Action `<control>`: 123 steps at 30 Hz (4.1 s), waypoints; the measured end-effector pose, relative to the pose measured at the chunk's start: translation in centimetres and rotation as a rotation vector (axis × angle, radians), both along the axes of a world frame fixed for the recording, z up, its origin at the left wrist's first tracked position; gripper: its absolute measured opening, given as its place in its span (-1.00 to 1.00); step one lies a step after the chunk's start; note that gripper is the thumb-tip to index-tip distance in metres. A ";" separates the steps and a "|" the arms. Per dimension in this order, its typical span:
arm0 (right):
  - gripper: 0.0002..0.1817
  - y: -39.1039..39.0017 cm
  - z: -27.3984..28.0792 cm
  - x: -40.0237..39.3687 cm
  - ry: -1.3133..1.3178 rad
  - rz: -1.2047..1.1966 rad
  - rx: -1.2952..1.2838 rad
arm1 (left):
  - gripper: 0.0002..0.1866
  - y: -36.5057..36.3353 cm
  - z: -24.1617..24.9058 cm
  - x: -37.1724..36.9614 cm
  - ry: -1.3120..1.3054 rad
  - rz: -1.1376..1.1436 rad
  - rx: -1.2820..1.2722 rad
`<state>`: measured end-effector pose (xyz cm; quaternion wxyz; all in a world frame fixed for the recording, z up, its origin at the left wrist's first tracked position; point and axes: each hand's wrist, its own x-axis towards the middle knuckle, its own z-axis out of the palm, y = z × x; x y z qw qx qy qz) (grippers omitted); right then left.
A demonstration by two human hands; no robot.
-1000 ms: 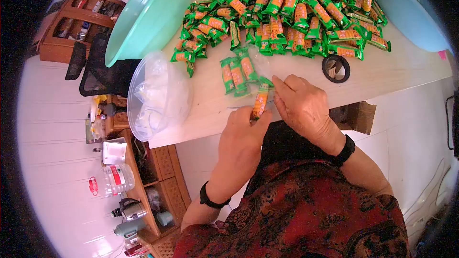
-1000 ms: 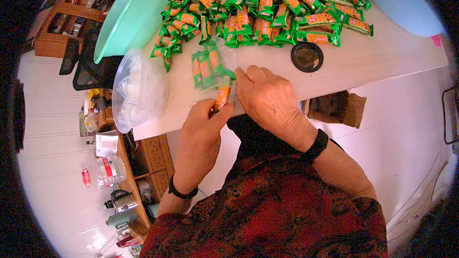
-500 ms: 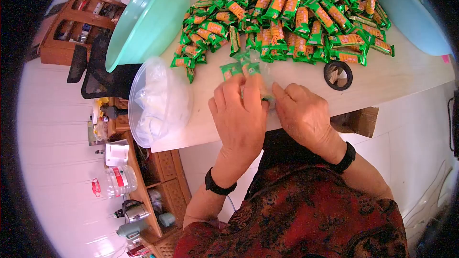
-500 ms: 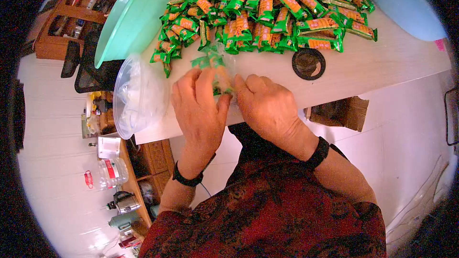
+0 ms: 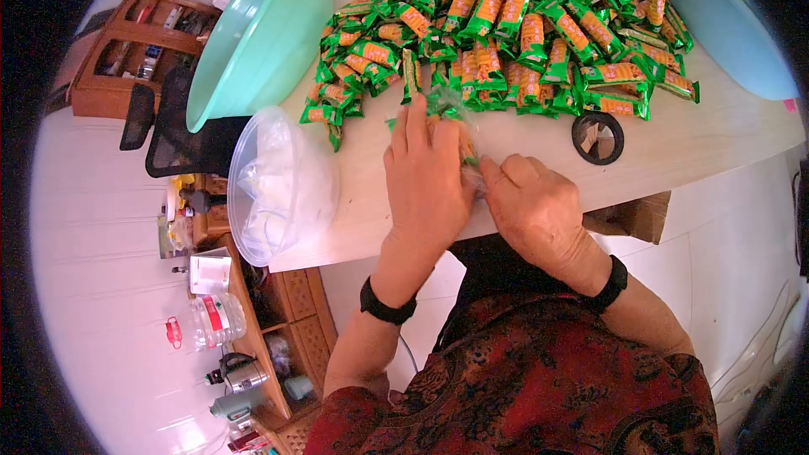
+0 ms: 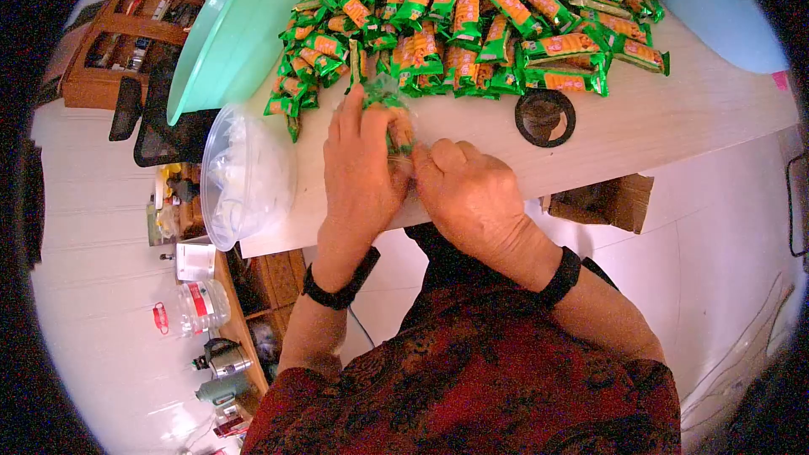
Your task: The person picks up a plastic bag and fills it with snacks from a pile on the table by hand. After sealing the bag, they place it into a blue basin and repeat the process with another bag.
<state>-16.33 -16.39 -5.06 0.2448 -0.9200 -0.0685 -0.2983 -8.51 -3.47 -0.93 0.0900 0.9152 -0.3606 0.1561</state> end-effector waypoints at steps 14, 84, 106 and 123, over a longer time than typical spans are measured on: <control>-0.71 -0.4 -0.5 -0.3 -0.168 0.075 0.147 | -0.27 3.5 -0.4 0.7 0.141 -0.015 -0.123; -0.74 -0.3 0.4 -0.3 -0.055 0.033 0.123 | -0.68 4.3 0.9 -3.9 0.332 0.130 -0.470; -0.57 -0.3 0.2 -0.4 -0.069 0.032 0.112 | -0.46 4.0 1.8 -2.5 0.318 0.066 -0.241; -0.75 -0.5 0.2 -0.2 -0.086 0.093 0.267 | -0.68 4.5 -0.8 -2.5 0.196 0.112 -0.288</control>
